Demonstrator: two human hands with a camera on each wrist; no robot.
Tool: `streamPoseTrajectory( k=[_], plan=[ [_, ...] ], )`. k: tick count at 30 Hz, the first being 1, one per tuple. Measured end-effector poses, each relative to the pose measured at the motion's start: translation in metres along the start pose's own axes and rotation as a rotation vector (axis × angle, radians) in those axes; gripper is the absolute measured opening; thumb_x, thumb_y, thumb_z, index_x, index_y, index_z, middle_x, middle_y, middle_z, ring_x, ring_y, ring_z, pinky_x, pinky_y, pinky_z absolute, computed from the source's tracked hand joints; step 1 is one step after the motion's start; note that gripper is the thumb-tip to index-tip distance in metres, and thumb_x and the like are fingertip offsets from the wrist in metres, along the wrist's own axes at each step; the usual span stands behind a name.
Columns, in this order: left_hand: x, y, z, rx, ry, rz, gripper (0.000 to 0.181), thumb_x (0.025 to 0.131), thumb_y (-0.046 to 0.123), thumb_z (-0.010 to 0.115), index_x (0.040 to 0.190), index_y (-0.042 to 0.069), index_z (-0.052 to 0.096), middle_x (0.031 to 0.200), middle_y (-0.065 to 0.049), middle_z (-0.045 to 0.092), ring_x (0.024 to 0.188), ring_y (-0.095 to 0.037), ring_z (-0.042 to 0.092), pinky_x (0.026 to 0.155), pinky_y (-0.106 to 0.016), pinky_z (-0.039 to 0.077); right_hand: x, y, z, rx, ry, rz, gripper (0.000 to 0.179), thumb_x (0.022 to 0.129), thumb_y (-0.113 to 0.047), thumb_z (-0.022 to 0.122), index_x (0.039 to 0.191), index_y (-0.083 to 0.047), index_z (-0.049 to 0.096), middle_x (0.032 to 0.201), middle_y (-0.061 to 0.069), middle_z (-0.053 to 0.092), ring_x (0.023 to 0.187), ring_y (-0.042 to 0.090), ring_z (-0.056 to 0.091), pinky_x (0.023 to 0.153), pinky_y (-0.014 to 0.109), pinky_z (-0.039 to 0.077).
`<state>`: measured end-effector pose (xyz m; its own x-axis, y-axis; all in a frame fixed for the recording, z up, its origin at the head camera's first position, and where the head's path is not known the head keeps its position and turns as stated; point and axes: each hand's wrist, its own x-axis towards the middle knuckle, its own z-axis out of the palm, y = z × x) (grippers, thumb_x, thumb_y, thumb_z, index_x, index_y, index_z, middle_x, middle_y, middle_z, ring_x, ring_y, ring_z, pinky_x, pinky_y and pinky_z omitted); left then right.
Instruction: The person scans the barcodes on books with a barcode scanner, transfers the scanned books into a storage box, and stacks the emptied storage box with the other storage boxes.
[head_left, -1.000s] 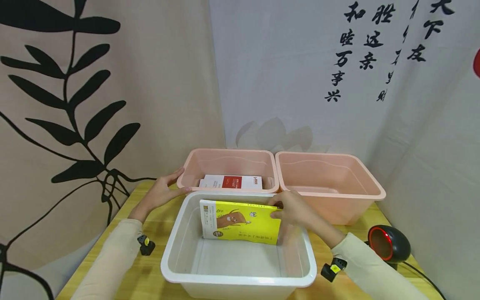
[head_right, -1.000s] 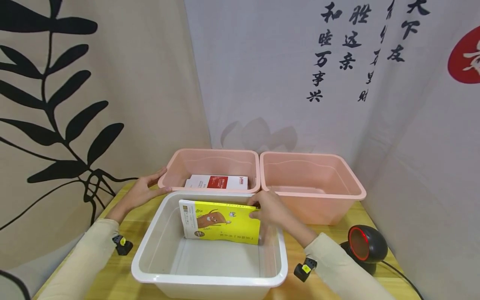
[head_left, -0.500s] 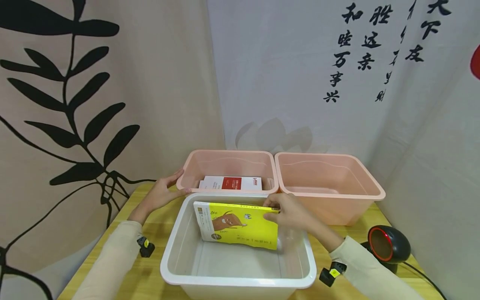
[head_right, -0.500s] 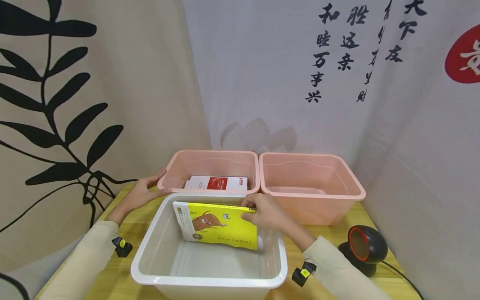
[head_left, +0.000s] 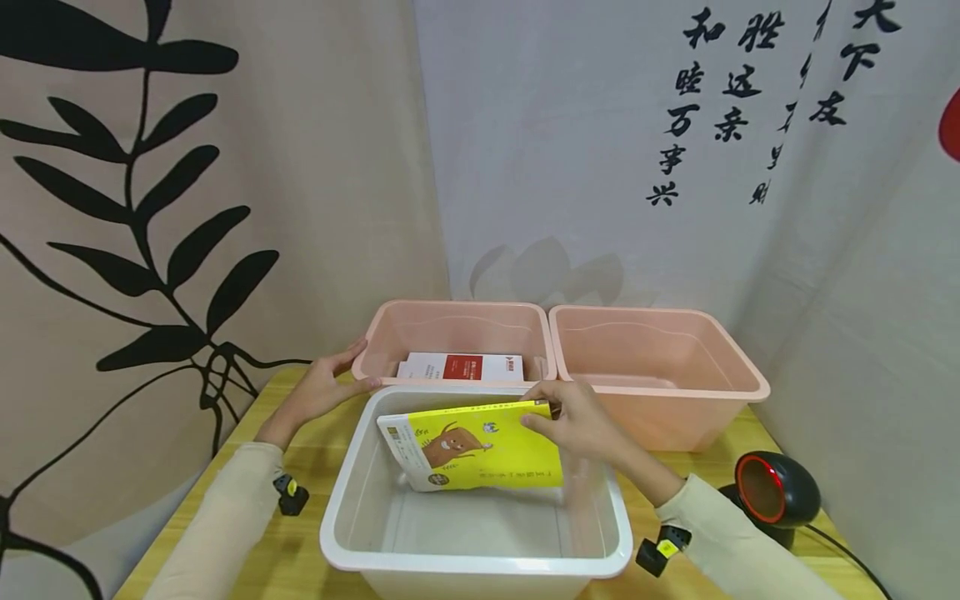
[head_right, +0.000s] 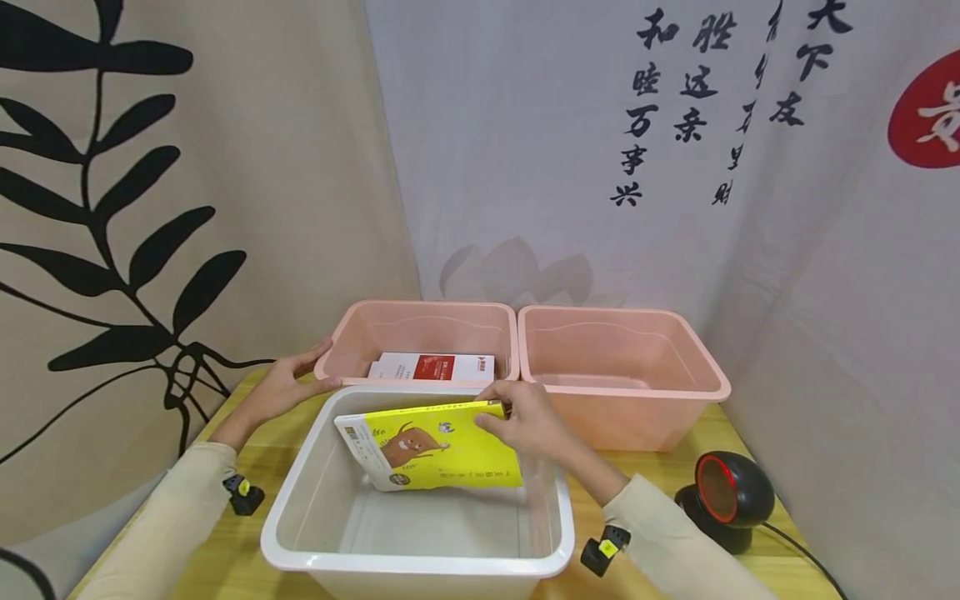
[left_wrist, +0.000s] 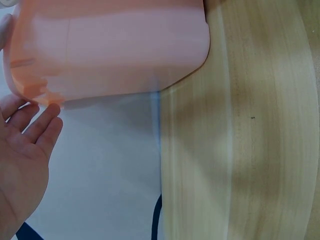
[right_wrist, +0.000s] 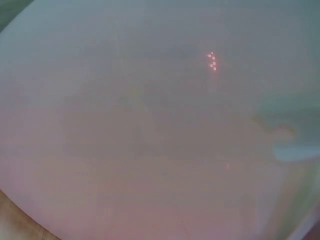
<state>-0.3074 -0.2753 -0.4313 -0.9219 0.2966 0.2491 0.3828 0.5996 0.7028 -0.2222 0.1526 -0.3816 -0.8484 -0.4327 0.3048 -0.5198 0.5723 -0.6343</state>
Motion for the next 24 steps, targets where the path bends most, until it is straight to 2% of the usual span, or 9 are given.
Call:
streamPoseTrajectory(
  k=[5, 10, 14, 19, 24],
  plan=[
    [0.0, 0.001, 0.0, 0.006, 0.0, -0.017, 0.092, 0.093, 0.047, 0.074, 0.16, 0.005, 0.028, 0.168, -0.011, 0.024, 0.147, -0.044, 0.036, 0.114, -0.063, 0.036, -0.004, -0.003, -0.003, 0.063, 0.03, 0.052, 0.016, 0.089, -0.014, 0.081, 0.104, -0.011, 0.076, 0.07, -0.003, 0.053, 0.062, 0.013, 0.048, 0.052, 0.02, 0.036],
    [-0.001, 0.002, 0.001, 0.0, -0.007, -0.03, 0.093, 0.093, 0.049, 0.073, 0.161, 0.006, 0.027, 0.168, -0.011, 0.023, 0.148, -0.044, 0.034, 0.115, -0.064, 0.034, -0.007, -0.005, -0.005, 0.109, 0.057, 0.071, 0.016, 0.088, -0.012, 0.081, 0.103, -0.011, 0.077, 0.069, -0.001, 0.053, 0.059, 0.012, 0.045, 0.051, 0.019, 0.034],
    [-0.001, 0.002, 0.001, 0.0, -0.009, -0.038, 0.094, 0.092, 0.05, 0.073, 0.161, 0.007, 0.027, 0.168, -0.011, 0.022, 0.148, -0.045, 0.034, 0.114, -0.066, 0.034, -0.009, -0.005, -0.006, 0.131, 0.077, 0.075, 0.017, 0.088, -0.01, 0.082, 0.104, -0.011, 0.077, 0.073, -0.002, 0.059, 0.06, 0.012, 0.048, 0.051, 0.019, 0.035],
    [-0.002, 0.002, 0.001, 0.004, -0.005, -0.047, 0.093, 0.092, 0.051, 0.073, 0.162, 0.009, 0.027, 0.168, -0.01, 0.023, 0.148, -0.045, 0.034, 0.114, -0.067, 0.034, -0.012, -0.008, -0.01, 0.199, 0.102, 0.1, 0.019, 0.088, -0.008, 0.08, 0.107, -0.009, 0.076, 0.086, 0.001, 0.072, 0.066, 0.016, 0.06, 0.055, 0.019, 0.045],
    [-0.001, 0.001, 0.001, 0.002, -0.004, -0.041, 0.094, 0.091, 0.051, 0.074, 0.162, 0.009, 0.027, 0.168, -0.011, 0.024, 0.148, -0.045, 0.034, 0.113, -0.068, 0.034, -0.014, -0.014, -0.016, 0.344, 0.135, 0.124, 0.018, 0.09, -0.006, 0.077, 0.108, -0.003, 0.075, 0.1, 0.009, 0.078, 0.075, 0.021, 0.073, 0.068, 0.027, 0.062]
  ],
)
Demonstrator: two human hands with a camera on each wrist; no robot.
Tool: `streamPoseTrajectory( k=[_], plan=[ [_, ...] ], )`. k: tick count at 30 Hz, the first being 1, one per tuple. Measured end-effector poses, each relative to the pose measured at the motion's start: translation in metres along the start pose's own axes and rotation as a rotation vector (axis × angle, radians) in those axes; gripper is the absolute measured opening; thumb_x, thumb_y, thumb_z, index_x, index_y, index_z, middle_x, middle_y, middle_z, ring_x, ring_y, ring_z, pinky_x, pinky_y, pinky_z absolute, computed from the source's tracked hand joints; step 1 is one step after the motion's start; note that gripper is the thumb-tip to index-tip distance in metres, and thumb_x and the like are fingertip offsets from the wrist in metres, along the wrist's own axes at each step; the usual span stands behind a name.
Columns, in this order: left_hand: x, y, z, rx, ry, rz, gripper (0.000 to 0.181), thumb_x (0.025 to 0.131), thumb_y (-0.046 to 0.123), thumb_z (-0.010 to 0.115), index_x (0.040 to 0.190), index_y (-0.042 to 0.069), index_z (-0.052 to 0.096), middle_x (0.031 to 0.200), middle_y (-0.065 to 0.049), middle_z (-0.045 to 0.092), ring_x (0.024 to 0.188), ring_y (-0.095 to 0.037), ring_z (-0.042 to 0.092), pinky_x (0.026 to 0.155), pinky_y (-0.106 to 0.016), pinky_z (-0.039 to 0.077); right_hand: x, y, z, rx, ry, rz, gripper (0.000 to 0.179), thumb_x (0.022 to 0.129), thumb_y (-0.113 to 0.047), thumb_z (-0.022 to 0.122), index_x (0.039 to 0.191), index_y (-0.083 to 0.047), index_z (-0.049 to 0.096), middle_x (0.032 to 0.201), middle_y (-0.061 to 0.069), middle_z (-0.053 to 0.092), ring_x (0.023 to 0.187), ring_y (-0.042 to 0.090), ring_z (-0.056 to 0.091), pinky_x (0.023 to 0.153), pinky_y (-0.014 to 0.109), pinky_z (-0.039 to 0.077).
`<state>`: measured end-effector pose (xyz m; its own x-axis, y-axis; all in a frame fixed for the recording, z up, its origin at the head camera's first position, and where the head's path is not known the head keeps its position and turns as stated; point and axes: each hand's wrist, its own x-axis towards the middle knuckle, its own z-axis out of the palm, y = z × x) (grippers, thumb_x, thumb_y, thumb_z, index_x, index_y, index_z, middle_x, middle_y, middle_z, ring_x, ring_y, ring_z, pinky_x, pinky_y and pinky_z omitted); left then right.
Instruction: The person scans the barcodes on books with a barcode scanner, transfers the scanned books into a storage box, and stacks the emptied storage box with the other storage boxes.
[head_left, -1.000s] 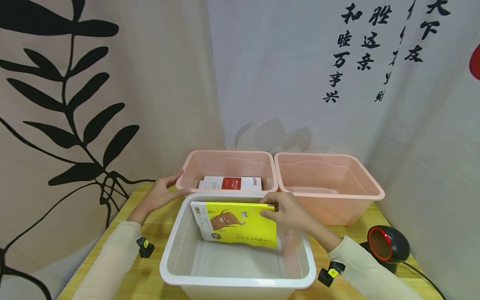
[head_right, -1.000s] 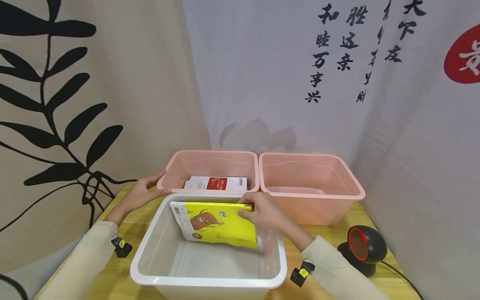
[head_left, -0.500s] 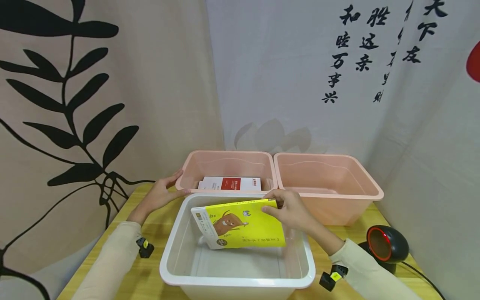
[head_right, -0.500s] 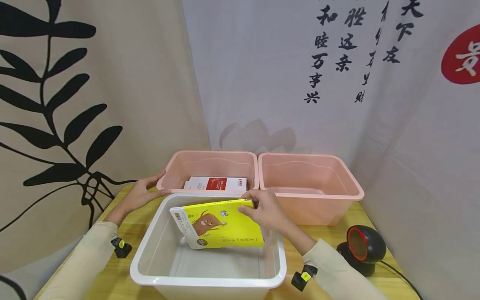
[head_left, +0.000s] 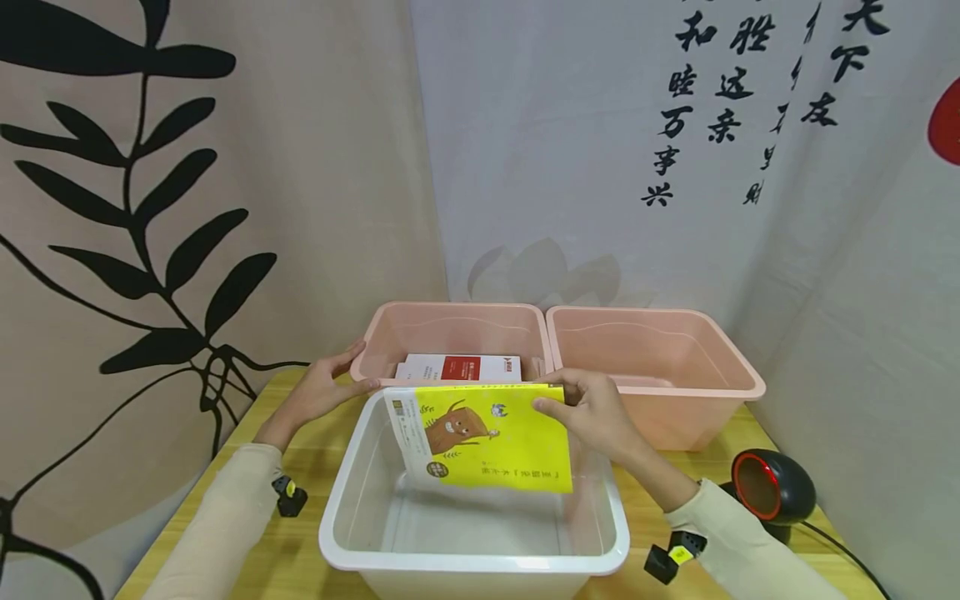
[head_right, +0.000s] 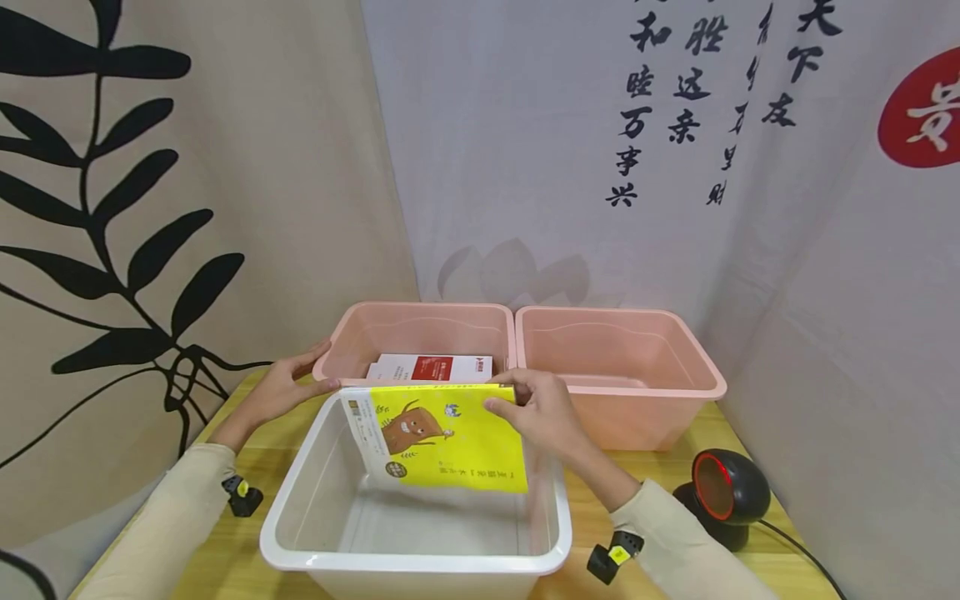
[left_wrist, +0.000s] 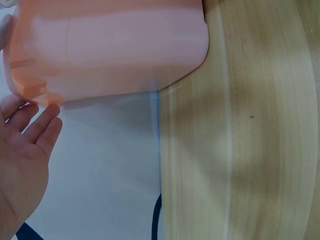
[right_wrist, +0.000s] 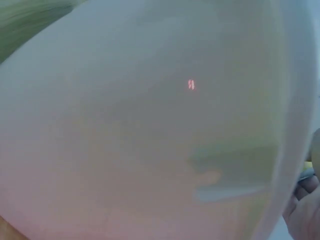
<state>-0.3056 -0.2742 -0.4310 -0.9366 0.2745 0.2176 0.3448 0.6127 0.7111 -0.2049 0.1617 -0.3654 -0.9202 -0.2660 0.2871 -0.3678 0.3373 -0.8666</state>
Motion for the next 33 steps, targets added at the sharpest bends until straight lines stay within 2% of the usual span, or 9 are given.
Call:
streamPoseTrajectory(
  k=[4, 13, 24, 33],
  plan=[
    [0.001, -0.002, 0.0, -0.008, 0.003, 0.021, 0.093, 0.092, 0.047, 0.075, 0.161, 0.006, 0.028, 0.168, -0.012, 0.024, 0.148, -0.044, 0.035, 0.114, -0.066, 0.035, 0.0, -0.006, -0.005, 0.048, 0.024, -0.023, 0.019, 0.09, -0.007, 0.078, 0.108, -0.001, 0.074, 0.1, 0.011, 0.078, 0.077, 0.023, 0.075, 0.069, 0.029, 0.063],
    [0.001, -0.001, -0.001, -0.011, 0.002, 0.01, 0.095, 0.091, 0.047, 0.076, 0.162, 0.009, 0.027, 0.167, -0.012, 0.026, 0.148, -0.045, 0.035, 0.113, -0.069, 0.034, 0.004, -0.026, -0.017, 0.047, 0.047, -0.097, 0.025, 0.089, -0.006, 0.079, 0.112, 0.002, 0.073, 0.101, 0.014, 0.078, 0.078, 0.022, 0.077, 0.069, 0.027, 0.063],
    [-0.001, 0.0, -0.001, -0.006, 0.006, 0.001, 0.096, 0.09, 0.05, 0.076, 0.161, 0.008, 0.028, 0.168, -0.013, 0.025, 0.148, -0.046, 0.034, 0.112, -0.07, 0.034, 0.006, -0.049, -0.03, 0.032, 0.119, -0.092, 0.029, 0.089, -0.01, 0.08, 0.115, 0.001, 0.072, 0.099, 0.014, 0.078, 0.077, 0.023, 0.076, 0.06, 0.021, 0.055],
    [0.0, 0.001, -0.001, -0.001, -0.001, 0.001, 0.095, 0.09, 0.051, 0.075, 0.161, 0.008, 0.028, 0.168, -0.012, 0.024, 0.149, -0.046, 0.032, 0.113, -0.069, 0.033, 0.004, -0.071, -0.054, 0.035, 0.145, -0.095, 0.028, 0.092, -0.014, 0.078, 0.116, -0.001, 0.073, 0.105, 0.012, 0.078, 0.077, 0.024, 0.075, 0.059, 0.02, 0.056]
  ],
)
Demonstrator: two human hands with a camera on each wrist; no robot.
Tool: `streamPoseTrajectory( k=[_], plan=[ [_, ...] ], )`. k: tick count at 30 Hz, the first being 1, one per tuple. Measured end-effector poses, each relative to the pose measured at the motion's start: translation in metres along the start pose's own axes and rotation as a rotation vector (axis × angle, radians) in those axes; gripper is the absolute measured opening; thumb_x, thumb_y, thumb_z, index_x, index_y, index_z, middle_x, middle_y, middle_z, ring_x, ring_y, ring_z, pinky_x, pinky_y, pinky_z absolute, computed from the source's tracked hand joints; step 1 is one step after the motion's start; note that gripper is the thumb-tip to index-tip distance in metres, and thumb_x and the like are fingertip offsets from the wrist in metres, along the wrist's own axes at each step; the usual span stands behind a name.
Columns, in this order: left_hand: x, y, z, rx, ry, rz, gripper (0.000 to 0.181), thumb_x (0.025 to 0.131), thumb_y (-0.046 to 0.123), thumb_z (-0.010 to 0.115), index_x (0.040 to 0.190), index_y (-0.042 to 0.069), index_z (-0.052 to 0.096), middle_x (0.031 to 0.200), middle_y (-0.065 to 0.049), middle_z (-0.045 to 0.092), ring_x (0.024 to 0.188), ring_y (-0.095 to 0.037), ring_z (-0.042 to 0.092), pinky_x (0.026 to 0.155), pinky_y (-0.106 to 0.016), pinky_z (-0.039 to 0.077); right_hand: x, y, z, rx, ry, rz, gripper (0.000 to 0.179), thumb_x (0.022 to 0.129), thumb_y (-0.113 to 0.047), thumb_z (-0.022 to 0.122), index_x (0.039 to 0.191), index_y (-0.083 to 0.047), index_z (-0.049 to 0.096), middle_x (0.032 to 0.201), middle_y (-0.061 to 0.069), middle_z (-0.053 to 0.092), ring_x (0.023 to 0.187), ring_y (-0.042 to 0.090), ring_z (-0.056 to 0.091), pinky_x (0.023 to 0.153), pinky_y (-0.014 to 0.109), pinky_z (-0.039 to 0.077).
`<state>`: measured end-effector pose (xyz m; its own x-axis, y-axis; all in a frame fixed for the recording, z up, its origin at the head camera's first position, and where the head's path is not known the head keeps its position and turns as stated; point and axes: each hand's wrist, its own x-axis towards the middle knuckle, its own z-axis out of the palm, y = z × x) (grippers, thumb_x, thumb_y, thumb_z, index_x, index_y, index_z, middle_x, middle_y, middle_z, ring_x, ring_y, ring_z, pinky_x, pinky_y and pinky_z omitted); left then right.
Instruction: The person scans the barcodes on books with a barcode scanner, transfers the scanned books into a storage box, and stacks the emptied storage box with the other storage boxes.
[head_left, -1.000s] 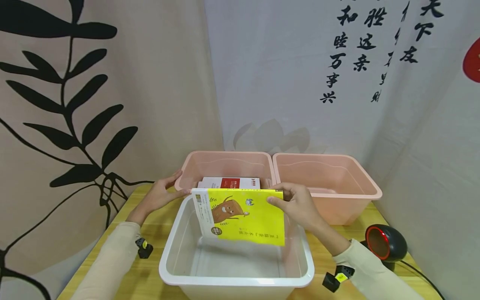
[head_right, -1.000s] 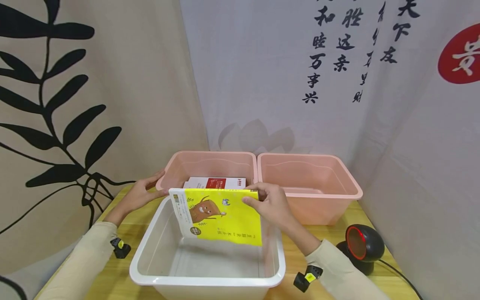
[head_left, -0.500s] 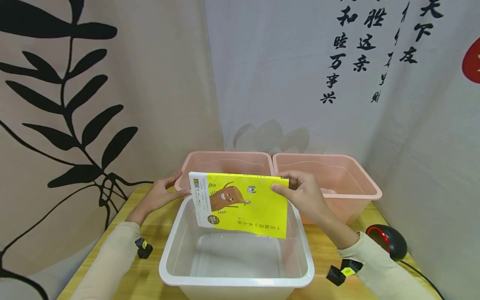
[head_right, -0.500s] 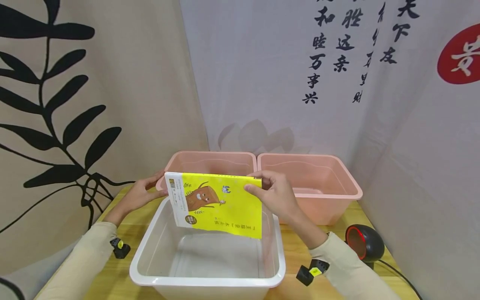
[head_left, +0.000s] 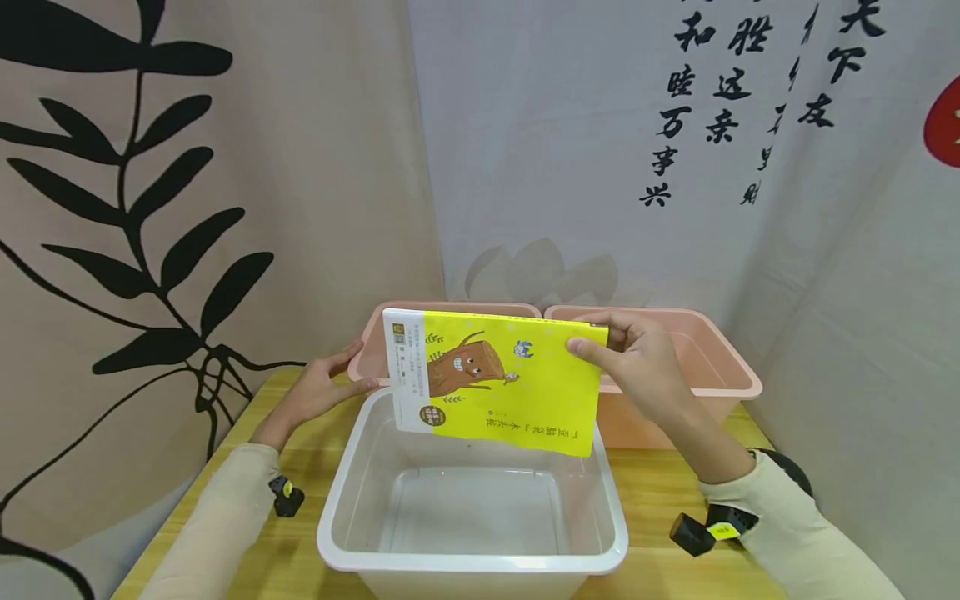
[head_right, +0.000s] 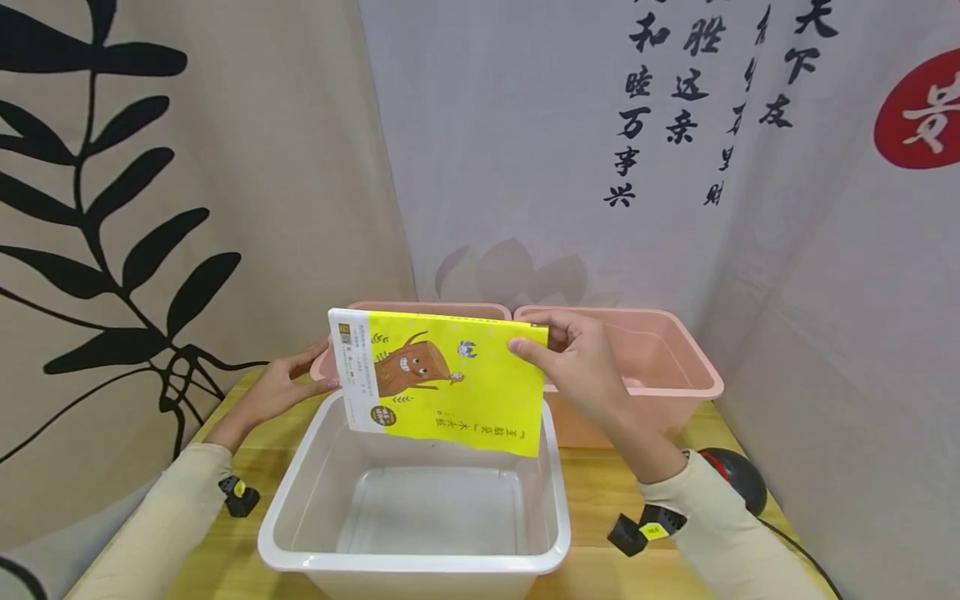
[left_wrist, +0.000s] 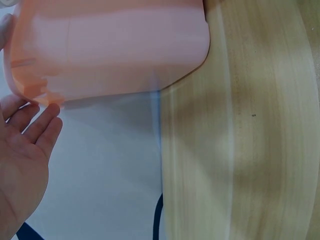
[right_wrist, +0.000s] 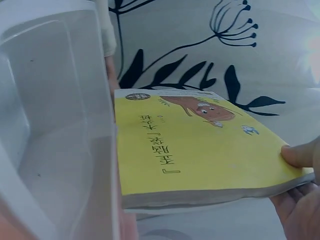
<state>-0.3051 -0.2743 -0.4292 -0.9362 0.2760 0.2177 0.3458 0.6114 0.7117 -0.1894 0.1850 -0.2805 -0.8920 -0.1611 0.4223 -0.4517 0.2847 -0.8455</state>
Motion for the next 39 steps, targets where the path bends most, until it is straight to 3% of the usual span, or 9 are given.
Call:
streamPoseTrajectory(
  k=[12, 18, 20, 25, 28, 30, 34, 39],
  plan=[
    [0.001, -0.003, -0.003, 0.008, -0.006, 0.02, 0.093, 0.091, 0.049, 0.075, 0.161, 0.007, 0.029, 0.167, -0.011, 0.026, 0.147, -0.044, 0.035, 0.114, -0.065, 0.035, -0.009, -0.017, -0.044, -0.08, 0.112, -0.042, 0.029, 0.091, -0.009, 0.078, 0.114, 0.008, 0.071, 0.094, -0.001, 0.079, 0.077, 0.016, 0.075, 0.067, 0.019, 0.06],
    [0.001, -0.003, -0.003, 0.013, -0.01, 0.019, 0.093, 0.092, 0.049, 0.074, 0.16, 0.004, 0.028, 0.167, -0.011, 0.026, 0.148, -0.044, 0.035, 0.114, -0.065, 0.035, -0.015, -0.014, -0.067, -0.151, 0.172, -0.02, 0.024, 0.092, -0.011, 0.078, 0.113, 0.0, 0.074, 0.092, -0.007, 0.078, 0.076, 0.011, 0.075, 0.07, 0.015, 0.057],
    [0.001, -0.003, -0.003, 0.007, -0.013, 0.022, 0.093, 0.092, 0.048, 0.075, 0.16, 0.004, 0.028, 0.167, -0.012, 0.026, 0.148, -0.044, 0.035, 0.114, -0.065, 0.035, -0.018, -0.013, -0.075, -0.111, 0.182, -0.017, 0.022, 0.091, -0.008, 0.078, 0.112, -0.002, 0.074, 0.093, -0.007, 0.079, 0.076, 0.01, 0.074, 0.071, 0.014, 0.057],
    [0.001, -0.003, -0.003, -0.001, -0.018, 0.033, 0.092, 0.093, 0.045, 0.074, 0.16, 0.003, 0.027, 0.167, -0.013, 0.025, 0.148, -0.045, 0.035, 0.114, -0.065, 0.035, -0.025, -0.011, -0.096, -0.038, 0.209, -0.04, 0.019, 0.089, 0.0, 0.077, 0.107, -0.005, 0.076, 0.09, -0.005, 0.079, 0.073, 0.008, 0.074, 0.06, 0.011, 0.052],
    [0.001, -0.002, -0.003, 0.002, -0.016, 0.036, 0.091, 0.093, 0.044, 0.074, 0.16, 0.003, 0.027, 0.167, -0.013, 0.025, 0.148, -0.045, 0.035, 0.114, -0.065, 0.035, -0.031, -0.012, -0.107, -0.11, 0.244, -0.054, 0.019, 0.09, 0.001, 0.076, 0.105, -0.011, 0.078, 0.088, -0.009, 0.078, 0.068, 0.006, 0.072, 0.046, 0.015, 0.043],
    [0.001, -0.002, -0.003, 0.003, -0.013, 0.031, 0.091, 0.093, 0.044, 0.074, 0.16, 0.003, 0.028, 0.167, -0.012, 0.025, 0.147, -0.045, 0.035, 0.114, -0.065, 0.035, -0.035, -0.013, -0.115, -0.09, 0.263, -0.061, 0.02, 0.09, 0.003, 0.075, 0.104, -0.012, 0.078, 0.087, -0.009, 0.078, 0.064, 0.006, 0.07, 0.041, 0.02, 0.036],
    [0.0, -0.001, -0.002, 0.008, -0.013, 0.022, 0.092, 0.093, 0.045, 0.074, 0.16, 0.003, 0.028, 0.167, -0.011, 0.025, 0.147, -0.044, 0.036, 0.114, -0.065, 0.036, -0.042, -0.013, -0.13, -0.04, 0.301, -0.082, 0.023, 0.089, 0.008, 0.073, 0.102, -0.01, 0.079, 0.086, -0.006, 0.079, 0.059, 0.008, 0.067, 0.039, 0.024, 0.031],
    [0.0, 0.0, -0.002, 0.009, -0.015, 0.014, 0.093, 0.093, 0.047, 0.074, 0.16, 0.005, 0.027, 0.167, -0.011, 0.024, 0.147, -0.045, 0.035, 0.113, -0.065, 0.036, -0.053, -0.012, -0.147, -0.145, 0.365, -0.07, 0.025, 0.09, 0.007, 0.072, 0.101, -0.015, 0.079, 0.086, -0.011, 0.077, 0.055, 0.008, 0.062, 0.038, 0.02, 0.033]
  ],
)
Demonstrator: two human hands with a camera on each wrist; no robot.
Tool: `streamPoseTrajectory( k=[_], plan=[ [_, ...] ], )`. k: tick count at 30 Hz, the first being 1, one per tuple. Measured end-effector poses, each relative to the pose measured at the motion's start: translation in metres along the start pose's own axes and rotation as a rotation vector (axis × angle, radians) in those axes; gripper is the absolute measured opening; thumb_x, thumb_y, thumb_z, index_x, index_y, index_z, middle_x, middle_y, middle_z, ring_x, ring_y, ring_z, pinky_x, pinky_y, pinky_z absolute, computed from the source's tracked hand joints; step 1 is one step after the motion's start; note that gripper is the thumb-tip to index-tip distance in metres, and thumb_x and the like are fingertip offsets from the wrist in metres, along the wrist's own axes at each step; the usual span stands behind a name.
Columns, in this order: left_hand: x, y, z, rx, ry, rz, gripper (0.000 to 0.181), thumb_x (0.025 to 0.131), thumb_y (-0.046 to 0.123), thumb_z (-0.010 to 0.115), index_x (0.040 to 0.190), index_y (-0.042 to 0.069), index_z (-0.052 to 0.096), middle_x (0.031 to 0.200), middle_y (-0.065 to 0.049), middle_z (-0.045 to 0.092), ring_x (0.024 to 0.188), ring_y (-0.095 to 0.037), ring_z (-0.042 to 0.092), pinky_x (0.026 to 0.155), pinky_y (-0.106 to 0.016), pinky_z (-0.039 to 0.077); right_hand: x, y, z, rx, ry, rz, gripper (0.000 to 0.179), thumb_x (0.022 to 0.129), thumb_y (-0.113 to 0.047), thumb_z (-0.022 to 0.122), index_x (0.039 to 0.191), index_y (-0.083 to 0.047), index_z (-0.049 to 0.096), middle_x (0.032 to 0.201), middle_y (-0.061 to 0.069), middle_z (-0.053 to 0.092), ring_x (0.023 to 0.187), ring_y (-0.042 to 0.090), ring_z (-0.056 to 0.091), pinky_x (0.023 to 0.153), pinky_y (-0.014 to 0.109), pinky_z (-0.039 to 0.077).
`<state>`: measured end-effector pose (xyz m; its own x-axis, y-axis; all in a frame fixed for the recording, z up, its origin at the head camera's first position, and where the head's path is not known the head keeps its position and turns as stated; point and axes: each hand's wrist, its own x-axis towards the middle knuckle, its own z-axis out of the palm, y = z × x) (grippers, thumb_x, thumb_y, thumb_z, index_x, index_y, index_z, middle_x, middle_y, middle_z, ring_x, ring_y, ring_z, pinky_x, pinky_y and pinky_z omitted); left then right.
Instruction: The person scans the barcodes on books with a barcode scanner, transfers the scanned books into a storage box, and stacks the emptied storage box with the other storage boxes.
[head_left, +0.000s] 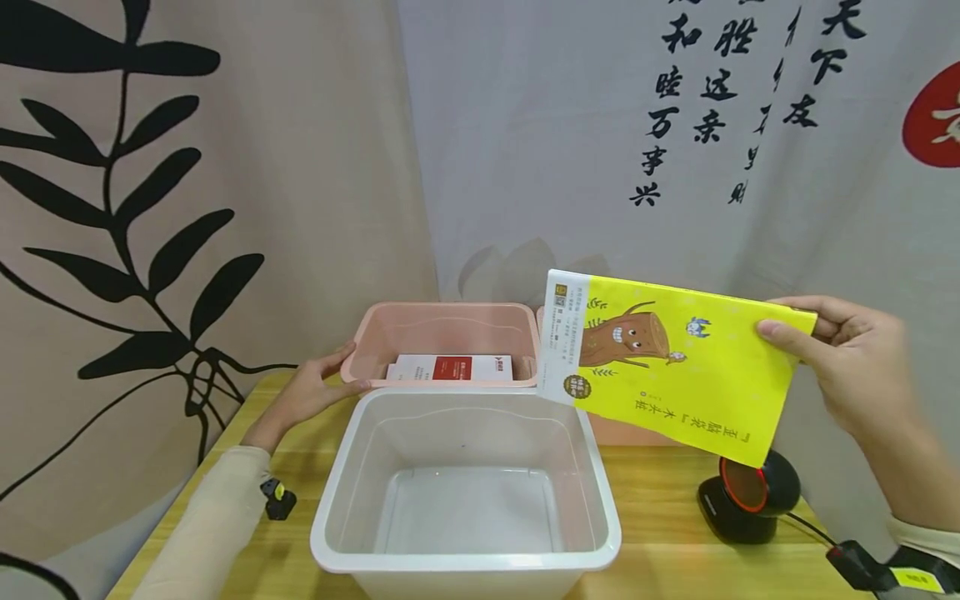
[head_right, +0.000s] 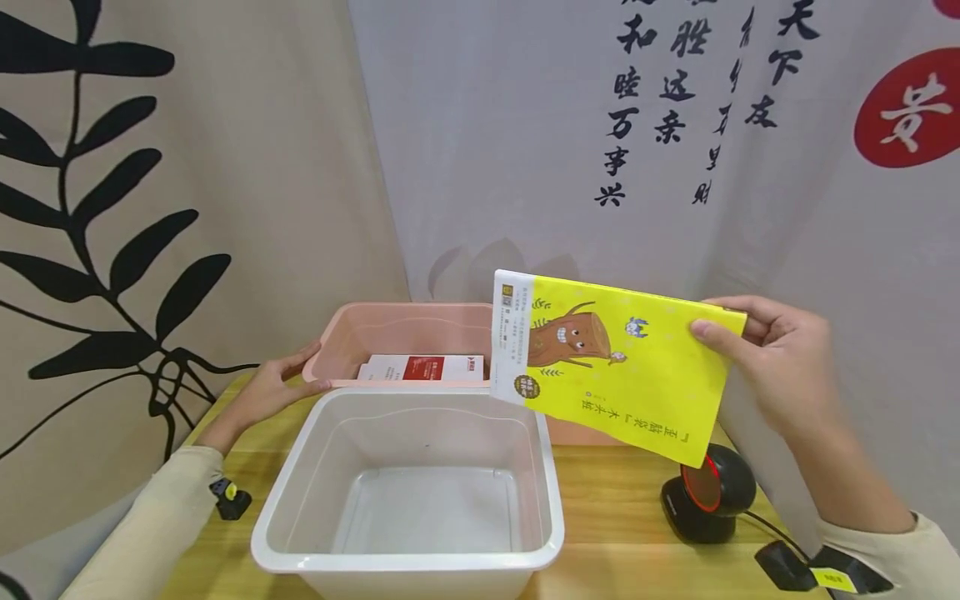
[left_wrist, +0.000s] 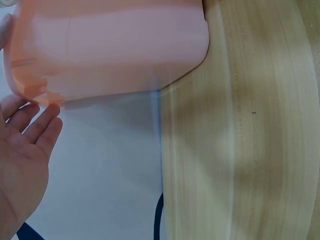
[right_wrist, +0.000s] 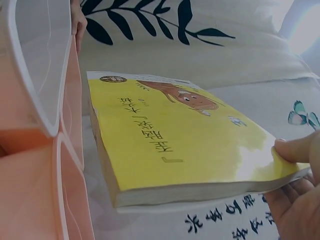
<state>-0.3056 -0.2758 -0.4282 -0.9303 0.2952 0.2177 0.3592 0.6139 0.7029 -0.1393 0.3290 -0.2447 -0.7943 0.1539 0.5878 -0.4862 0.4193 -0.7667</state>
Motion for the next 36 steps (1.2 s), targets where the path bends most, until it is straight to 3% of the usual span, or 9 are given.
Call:
streamPoseTrajectory(
  k=[2, 8, 15, 19, 21, 28, 36],
  plan=[
    [0.0, 0.0, 0.0, 0.0, -0.002, -0.003, 0.093, 0.093, 0.048, 0.074, 0.161, 0.005, 0.027, 0.167, -0.011, 0.024, 0.147, -0.045, 0.035, 0.113, -0.066, 0.036, -0.002, 0.003, -0.008, 0.011, 0.016, 0.007, 0.025, 0.09, 0.008, 0.072, 0.1, -0.014, 0.078, 0.086, -0.011, 0.077, 0.056, 0.008, 0.062, 0.042, 0.014, 0.04],
    [0.001, -0.002, 0.0, 0.005, -0.005, -0.001, 0.092, 0.094, 0.047, 0.073, 0.161, 0.005, 0.026, 0.167, -0.012, 0.024, 0.147, -0.046, 0.035, 0.114, -0.066, 0.035, -0.008, 0.011, -0.027, -0.036, 0.046, 0.021, 0.029, 0.091, 0.008, 0.07, 0.101, -0.018, 0.077, 0.085, -0.015, 0.076, 0.056, 0.005, 0.062, 0.049, 0.012, 0.042],
    [0.001, -0.003, 0.001, 0.012, -0.004, -0.006, 0.093, 0.093, 0.048, 0.073, 0.161, 0.005, 0.026, 0.168, -0.012, 0.023, 0.147, -0.046, 0.035, 0.114, -0.065, 0.035, -0.017, 0.024, -0.044, 0.227, 0.003, -0.028, 0.034, 0.09, 0.019, 0.063, 0.1, -0.01, 0.078, 0.087, -0.006, 0.079, 0.063, 0.003, 0.071, 0.057, 0.008, 0.05],
    [0.001, -0.003, 0.0, 0.004, -0.005, -0.004, 0.093, 0.093, 0.048, 0.073, 0.161, 0.005, 0.026, 0.168, -0.012, 0.023, 0.148, -0.046, 0.034, 0.113, -0.066, 0.035, -0.025, 0.032, -0.051, 0.227, -0.016, -0.03, 0.037, 0.091, 0.022, 0.06, 0.099, -0.01, 0.077, 0.087, -0.005, 0.079, 0.064, 0.004, 0.073, 0.061, 0.009, 0.054],
    [0.001, -0.003, 0.0, 0.004, -0.004, -0.003, 0.093, 0.093, 0.049, 0.073, 0.161, 0.004, 0.026, 0.168, -0.012, 0.024, 0.148, -0.046, 0.034, 0.113, -0.066, 0.035, -0.03, 0.034, -0.055, 0.18, -0.015, -0.008, 0.038, 0.09, 0.021, 0.06, 0.099, -0.012, 0.078, 0.086, -0.007, 0.079, 0.064, 0.004, 0.072, 0.06, 0.01, 0.054],
    [0.001, -0.002, -0.001, 0.008, 0.002, 0.003, 0.094, 0.093, 0.049, 0.074, 0.16, 0.003, 0.027, 0.167, -0.014, 0.025, 0.146, -0.046, 0.036, 0.112, -0.066, 0.037, -0.047, 0.042, -0.063, -0.141, -0.038, 0.082, 0.05, 0.094, 0.013, 0.063, 0.1, -0.036, 0.072, 0.082, -0.022, 0.074, 0.061, -0.001, 0.069, 0.059, 0.008, 0.051],
    [0.001, -0.001, -0.002, 0.001, -0.004, -0.001, 0.093, 0.092, 0.049, 0.074, 0.161, 0.005, 0.028, 0.167, -0.012, 0.025, 0.148, -0.045, 0.034, 0.113, -0.066, 0.036, -0.065, 0.053, -0.065, -0.218, -0.074, 0.161, 0.047, 0.093, 0.007, 0.068, 0.098, -0.04, 0.07, 0.08, -0.024, 0.073, 0.057, 0.005, 0.07, 0.053, 0.014, 0.054]
  ],
)
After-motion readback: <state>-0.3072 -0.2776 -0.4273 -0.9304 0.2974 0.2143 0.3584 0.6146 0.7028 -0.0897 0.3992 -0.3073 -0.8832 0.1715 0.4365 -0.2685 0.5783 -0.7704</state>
